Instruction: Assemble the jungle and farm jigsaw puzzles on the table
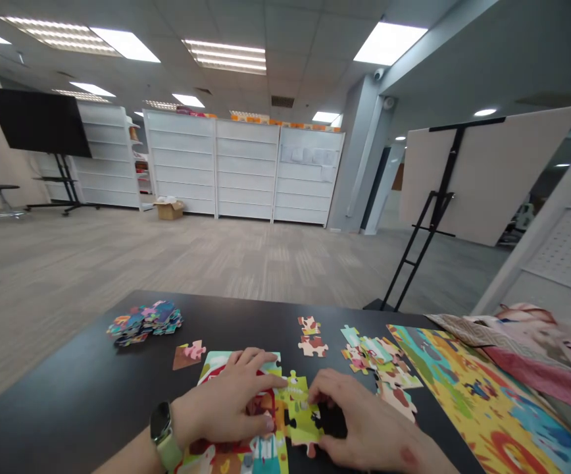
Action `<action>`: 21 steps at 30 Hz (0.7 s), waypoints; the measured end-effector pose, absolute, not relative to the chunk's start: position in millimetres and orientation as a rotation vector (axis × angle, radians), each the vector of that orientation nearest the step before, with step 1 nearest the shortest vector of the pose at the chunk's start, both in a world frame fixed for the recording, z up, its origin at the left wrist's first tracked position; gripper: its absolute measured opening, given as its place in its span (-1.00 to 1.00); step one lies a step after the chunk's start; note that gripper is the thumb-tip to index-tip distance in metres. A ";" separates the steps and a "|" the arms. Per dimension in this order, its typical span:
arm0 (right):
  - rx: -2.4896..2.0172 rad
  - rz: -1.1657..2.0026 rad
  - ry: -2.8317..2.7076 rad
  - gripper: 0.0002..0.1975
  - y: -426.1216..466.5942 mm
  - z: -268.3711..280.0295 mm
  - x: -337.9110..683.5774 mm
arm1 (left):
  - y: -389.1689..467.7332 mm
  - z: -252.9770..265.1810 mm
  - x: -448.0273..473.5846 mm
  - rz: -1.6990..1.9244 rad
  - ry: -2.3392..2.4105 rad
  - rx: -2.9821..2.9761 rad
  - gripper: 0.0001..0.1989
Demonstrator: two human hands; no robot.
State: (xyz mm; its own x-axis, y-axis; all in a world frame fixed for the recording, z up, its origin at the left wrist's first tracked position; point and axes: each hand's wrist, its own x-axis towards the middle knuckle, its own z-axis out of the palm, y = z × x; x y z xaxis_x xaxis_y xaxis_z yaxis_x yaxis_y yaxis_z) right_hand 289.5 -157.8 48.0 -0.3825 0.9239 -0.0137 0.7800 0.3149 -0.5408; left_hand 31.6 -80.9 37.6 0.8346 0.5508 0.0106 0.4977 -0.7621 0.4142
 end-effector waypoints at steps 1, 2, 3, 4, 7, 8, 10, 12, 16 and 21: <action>-1.535 0.654 -2.269 -0.72 -156.4 49.2 291.6 | -81.0 37.6 31.6 0.188 0.775 2.615 -0.39; -1.538 0.620 -2.252 -0.75 -154.5 50.2 294.1 | -81.4 37.8 31.7 0.189 0.764 2.613 -0.39; -1.544 0.584 -2.233 -0.78 -152.3 50.8 296.7 | -82.0 38.3 31.9 0.186 0.753 2.608 -0.38; -1.550 0.551 -2.217 -0.80 -149.8 50.8 299.4 | -82.9 39.0 32.1 0.177 0.741 2.602 -0.37; -1.565 0.479 -2.189 -0.80 -142.9 48.2 305.0 | -86.1 41.7 32.7 0.139 0.717 2.593 -0.35; -1.569 0.465 -2.185 -0.80 -141.2 46.8 305.8 | -87.1 42.5 32.8 0.135 0.715 2.593 -0.35; -1.580 0.453 -2.181 -0.81 -138.9 43.6 306.0 | -88.5 43.7 32.9 0.139 0.715 2.592 -0.38; -1.591 0.453 -2.175 -0.80 -137.7 40.6 305.4 | -89.0 44.2 32.9 0.148 0.716 2.592 -0.38; -1.611 0.453 -2.183 -0.77 -137.2 38.4 306.8 | -87.7 43.7 32.8 0.146 0.701 2.604 -0.38; -1.642 0.492 -2.231 -0.72 -140.1 45.0 316.3 | -83.2 40.9 29.3 0.161 0.683 2.613 -0.39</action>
State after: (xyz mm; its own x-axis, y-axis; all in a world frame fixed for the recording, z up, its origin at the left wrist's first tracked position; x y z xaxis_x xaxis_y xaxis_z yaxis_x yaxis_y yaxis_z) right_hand 316.3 -140.1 45.0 -0.2837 0.9572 0.0569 0.8445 0.2775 -0.4580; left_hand 29.3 -83.2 40.9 0.8717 0.4900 0.0032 0.4396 -0.7848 0.4367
